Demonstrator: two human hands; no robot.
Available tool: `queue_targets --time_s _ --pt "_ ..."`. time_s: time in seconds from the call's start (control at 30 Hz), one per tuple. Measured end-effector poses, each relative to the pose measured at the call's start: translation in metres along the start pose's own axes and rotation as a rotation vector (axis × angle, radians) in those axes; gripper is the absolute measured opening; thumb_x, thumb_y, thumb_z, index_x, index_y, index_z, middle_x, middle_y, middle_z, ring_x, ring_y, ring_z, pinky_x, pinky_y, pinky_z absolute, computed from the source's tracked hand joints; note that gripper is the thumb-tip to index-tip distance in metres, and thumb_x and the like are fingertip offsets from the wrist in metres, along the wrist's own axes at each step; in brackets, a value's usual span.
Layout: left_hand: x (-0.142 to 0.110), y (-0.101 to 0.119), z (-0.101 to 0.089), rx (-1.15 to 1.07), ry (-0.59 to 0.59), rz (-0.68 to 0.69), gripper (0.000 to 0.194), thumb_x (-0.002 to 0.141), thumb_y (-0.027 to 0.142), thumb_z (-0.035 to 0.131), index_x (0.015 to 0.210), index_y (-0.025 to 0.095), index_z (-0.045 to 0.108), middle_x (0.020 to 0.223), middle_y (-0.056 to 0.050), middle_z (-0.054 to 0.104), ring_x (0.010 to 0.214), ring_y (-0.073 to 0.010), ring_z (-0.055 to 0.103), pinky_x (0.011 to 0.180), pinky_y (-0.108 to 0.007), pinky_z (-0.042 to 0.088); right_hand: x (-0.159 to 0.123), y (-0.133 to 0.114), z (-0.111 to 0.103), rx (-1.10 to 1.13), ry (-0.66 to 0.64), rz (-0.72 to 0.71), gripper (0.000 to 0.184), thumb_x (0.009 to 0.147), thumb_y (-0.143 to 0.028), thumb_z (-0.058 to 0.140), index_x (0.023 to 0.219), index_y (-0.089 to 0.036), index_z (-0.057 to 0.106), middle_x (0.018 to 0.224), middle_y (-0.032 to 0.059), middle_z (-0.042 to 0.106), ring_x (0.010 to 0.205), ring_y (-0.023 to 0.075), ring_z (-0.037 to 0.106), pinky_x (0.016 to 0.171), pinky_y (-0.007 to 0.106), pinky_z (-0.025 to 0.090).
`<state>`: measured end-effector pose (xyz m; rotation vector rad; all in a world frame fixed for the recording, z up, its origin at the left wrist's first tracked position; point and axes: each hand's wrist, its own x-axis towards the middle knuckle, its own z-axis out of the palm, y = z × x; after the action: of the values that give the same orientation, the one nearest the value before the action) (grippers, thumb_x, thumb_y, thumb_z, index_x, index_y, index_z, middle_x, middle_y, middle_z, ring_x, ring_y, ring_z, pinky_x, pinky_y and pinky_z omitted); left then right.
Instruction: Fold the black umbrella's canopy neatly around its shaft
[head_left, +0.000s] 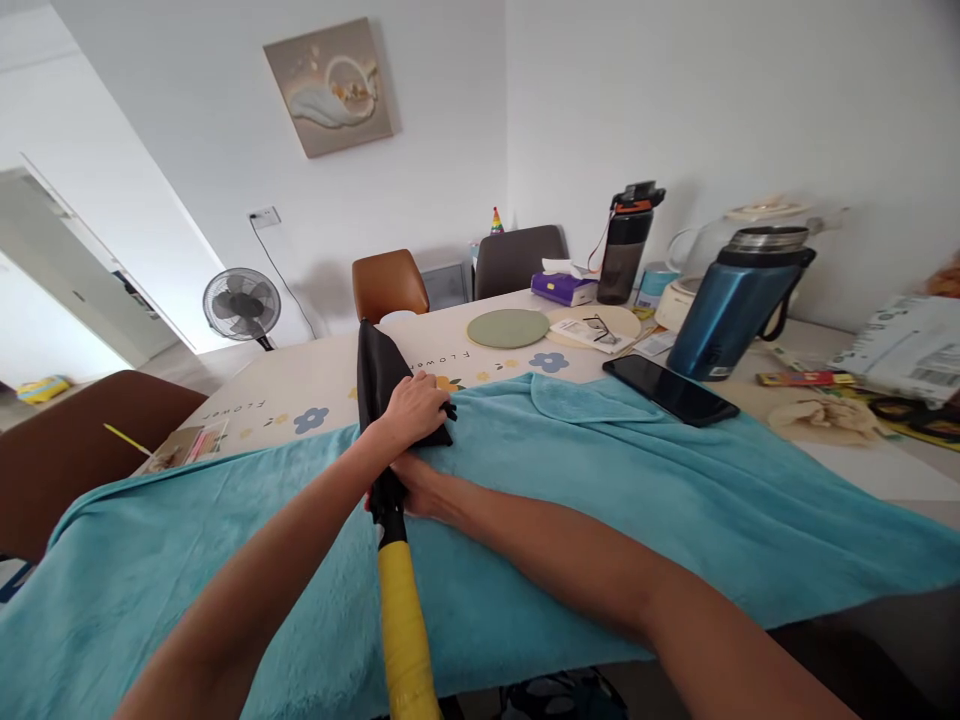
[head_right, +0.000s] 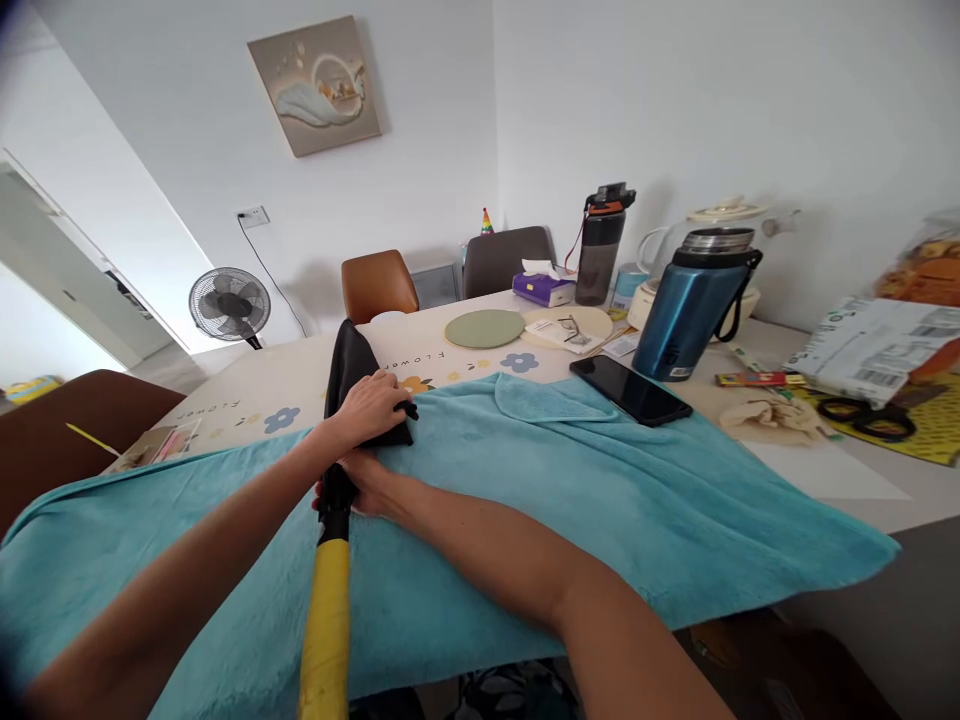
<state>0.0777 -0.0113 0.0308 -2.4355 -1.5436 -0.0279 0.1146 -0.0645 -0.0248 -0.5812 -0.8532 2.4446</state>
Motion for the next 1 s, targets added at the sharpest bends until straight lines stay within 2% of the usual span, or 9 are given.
queue_targets --time_s 0.17,0.27,0.37,0.47,0.53,0.73,0.9,1.0 --pt "-0.013 -0.025 -0.008 -0.243 0.168 -0.203 0.026 0.082 0.033 0.042 0.094 0.028 0.064 0.084 -0.003 0.056 0.085 -0.0175 0.05 0.067 -0.026 0.038 0.006 0.005 -0.005 0.035 0.033 0.028 0.003 0.073 -0.015 0.051 0.074 -0.013 0.05 0.053 -0.0014 0.051 0.044 0.0119 0.051 0.043 0.028 0.049" --pt "-0.029 -0.044 -0.012 -0.44 0.252 -0.334 0.028 0.082 0.036 0.04 0.078 0.02 0.063 0.072 -0.001 0.054 0.071 -0.0144 0.05 0.063 -0.025 0.039 0.008 0.006 -0.007 0.052 0.048 0.044 0.007 0.073 -0.018 0.056 0.075 -0.013 0.05 0.056 -0.0009 0.052 0.045 0.0115 0.052 0.044 0.029 0.05" --pt "-0.046 -0.056 -0.015 -0.798 0.274 -0.421 0.033 0.08 0.041 0.042 0.062 0.016 0.056 0.055 0.001 0.047 0.058 -0.0118 0.047 0.056 -0.023 0.04 0.007 0.006 -0.007 0.062 0.044 0.047 0.008 0.073 -0.018 0.056 0.075 -0.013 0.051 0.057 -0.0007 0.052 0.045 0.011 0.052 0.044 0.028 0.05" --pt "-0.058 -0.059 -0.016 -1.194 0.315 -0.492 0.031 0.072 0.043 0.051 0.066 0.013 0.056 0.057 0.001 0.052 0.058 -0.0117 0.05 0.056 -0.025 0.045 0.006 0.005 -0.007 0.06 0.043 0.033 0.009 0.073 -0.018 0.057 0.077 -0.013 0.051 0.058 -0.0002 0.053 0.046 0.0113 0.052 0.044 0.028 0.05" --pt "-0.065 -0.06 -0.015 -1.322 0.411 -0.572 0.029 0.069 0.04 0.055 0.07 0.011 0.057 0.061 -0.001 0.055 0.059 -0.0119 0.052 0.057 -0.027 0.048 0.006 0.005 -0.007 0.061 0.035 0.03 0.01 0.072 -0.019 0.058 0.076 -0.013 0.051 0.059 0.0 0.053 0.046 0.0115 0.053 0.045 0.029 0.05" --pt "-0.096 -0.071 -0.002 -1.302 0.734 -0.781 0.026 0.068 0.028 0.051 0.088 0.013 0.057 0.07 -0.001 0.056 0.057 -0.0121 0.055 0.05 -0.029 0.052 0.006 0.003 -0.007 0.074 0.055 0.083 0.012 0.073 -0.021 0.058 0.073 -0.013 0.05 0.057 -0.0004 0.054 0.045 0.0114 0.053 0.045 0.029 0.05" --pt "-0.129 -0.09 0.016 -1.353 0.825 -0.926 0.022 0.065 0.025 0.052 0.082 0.012 0.056 0.072 -0.001 0.053 0.059 -0.0115 0.055 0.049 -0.029 0.053 0.005 0.001 -0.007 0.099 0.023 0.108 0.02 0.077 -0.031 0.056 0.07 -0.013 0.05 0.052 -0.0001 0.055 0.043 0.0116 0.053 0.045 0.026 0.049" --pt "-0.146 -0.101 0.024 -1.376 0.881 -0.986 0.025 0.063 0.023 0.054 0.086 0.014 0.057 0.073 0.0 0.053 0.058 -0.0094 0.053 0.05 -0.027 0.052 0.005 0.001 -0.007 0.086 0.038 0.128 0.018 0.077 -0.029 0.056 0.071 -0.013 0.049 0.05 0.0001 0.056 0.041 0.0123 0.053 0.043 0.025 0.048"
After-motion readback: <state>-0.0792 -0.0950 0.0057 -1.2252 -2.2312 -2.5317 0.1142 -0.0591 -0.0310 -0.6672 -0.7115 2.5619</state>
